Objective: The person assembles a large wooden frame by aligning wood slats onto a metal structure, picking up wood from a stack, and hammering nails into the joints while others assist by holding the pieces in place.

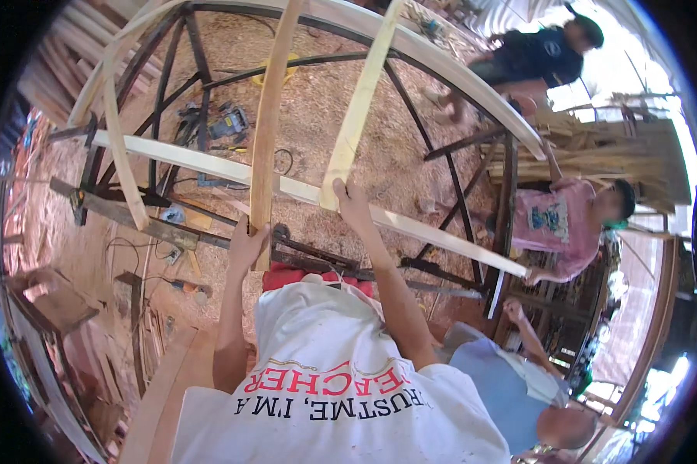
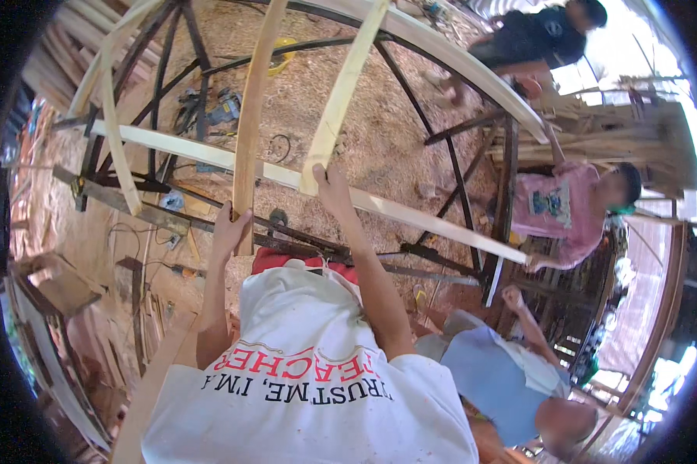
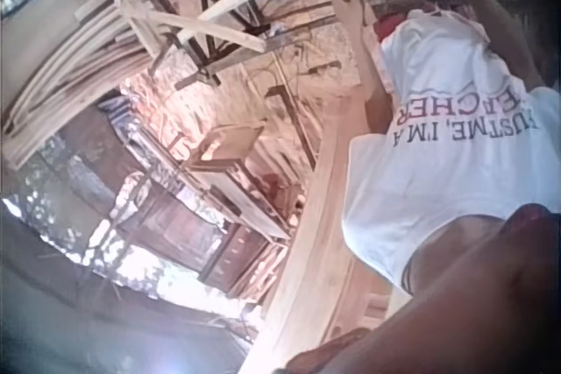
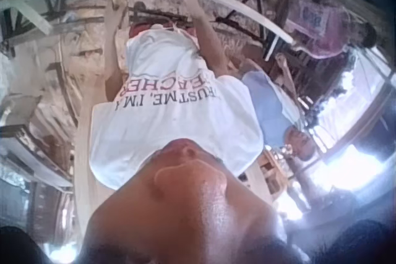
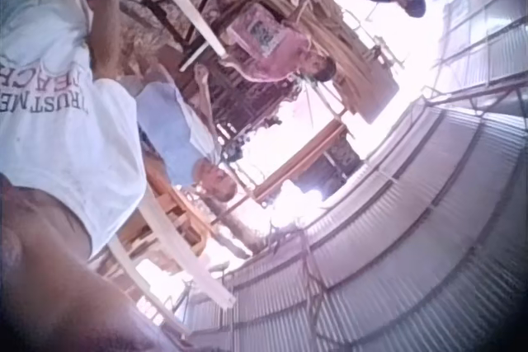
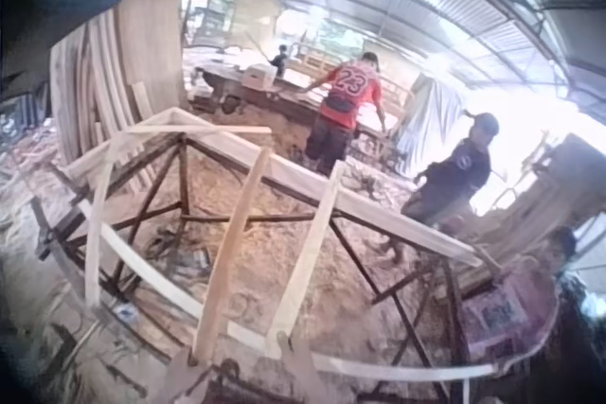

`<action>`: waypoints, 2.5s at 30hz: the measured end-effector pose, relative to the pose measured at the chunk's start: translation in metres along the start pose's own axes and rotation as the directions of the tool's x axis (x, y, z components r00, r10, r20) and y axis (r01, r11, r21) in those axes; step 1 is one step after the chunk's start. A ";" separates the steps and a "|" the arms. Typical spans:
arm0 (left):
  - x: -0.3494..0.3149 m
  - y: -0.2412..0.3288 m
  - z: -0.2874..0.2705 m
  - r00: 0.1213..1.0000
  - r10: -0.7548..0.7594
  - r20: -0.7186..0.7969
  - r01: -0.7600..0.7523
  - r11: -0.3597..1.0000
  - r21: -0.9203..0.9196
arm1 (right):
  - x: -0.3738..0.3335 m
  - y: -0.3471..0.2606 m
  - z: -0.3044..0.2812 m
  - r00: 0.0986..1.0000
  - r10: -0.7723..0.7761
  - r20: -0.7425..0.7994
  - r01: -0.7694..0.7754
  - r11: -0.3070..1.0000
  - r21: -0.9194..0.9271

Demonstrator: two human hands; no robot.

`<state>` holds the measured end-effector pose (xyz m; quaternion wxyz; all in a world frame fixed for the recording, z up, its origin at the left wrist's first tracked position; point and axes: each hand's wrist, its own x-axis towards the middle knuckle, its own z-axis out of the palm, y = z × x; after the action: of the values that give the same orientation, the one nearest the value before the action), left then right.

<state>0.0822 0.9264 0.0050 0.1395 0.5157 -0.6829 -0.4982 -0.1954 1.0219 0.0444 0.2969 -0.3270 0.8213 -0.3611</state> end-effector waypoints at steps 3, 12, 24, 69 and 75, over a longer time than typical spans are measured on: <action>0.009 0.015 0.000 0.923 -0.171 0.346 0.304 0.875 -0.377 | -0.004 -0.001 -0.001 1.000 0.010 -0.024 -0.012 0.997 -0.080; -0.002 0.028 0.026 0.978 -0.098 0.183 0.179 0.846 -0.502 | -0.030 -0.049 -0.016 0.992 -0.080 -0.099 0.049 0.958 -0.283; -0.060 0.115 0.114 0.966 0.140 0.215 0.077 0.640 -0.764 | -0.074 -0.039 -0.039 0.997 -0.021 0.075 -0.001 0.962 0.275; -0.125 0.196 0.249 0.833 -0.019 0.552 0.367 0.766 -0.527 | -0.038 0.078 -0.192 0.977 0.196 -0.078 -0.128 0.844 0.521; -0.105 0.229 0.182 0.905 0.022 0.426 0.307 0.659 -0.686 | -0.008 -0.014 -0.151 0.994 0.106 0.000 -0.080 0.759 0.647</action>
<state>-0.1301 1.1061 0.1438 0.1540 0.3549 -0.3916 -0.8348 -0.2948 1.0807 0.1424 0.3936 -0.1571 0.6675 -0.6123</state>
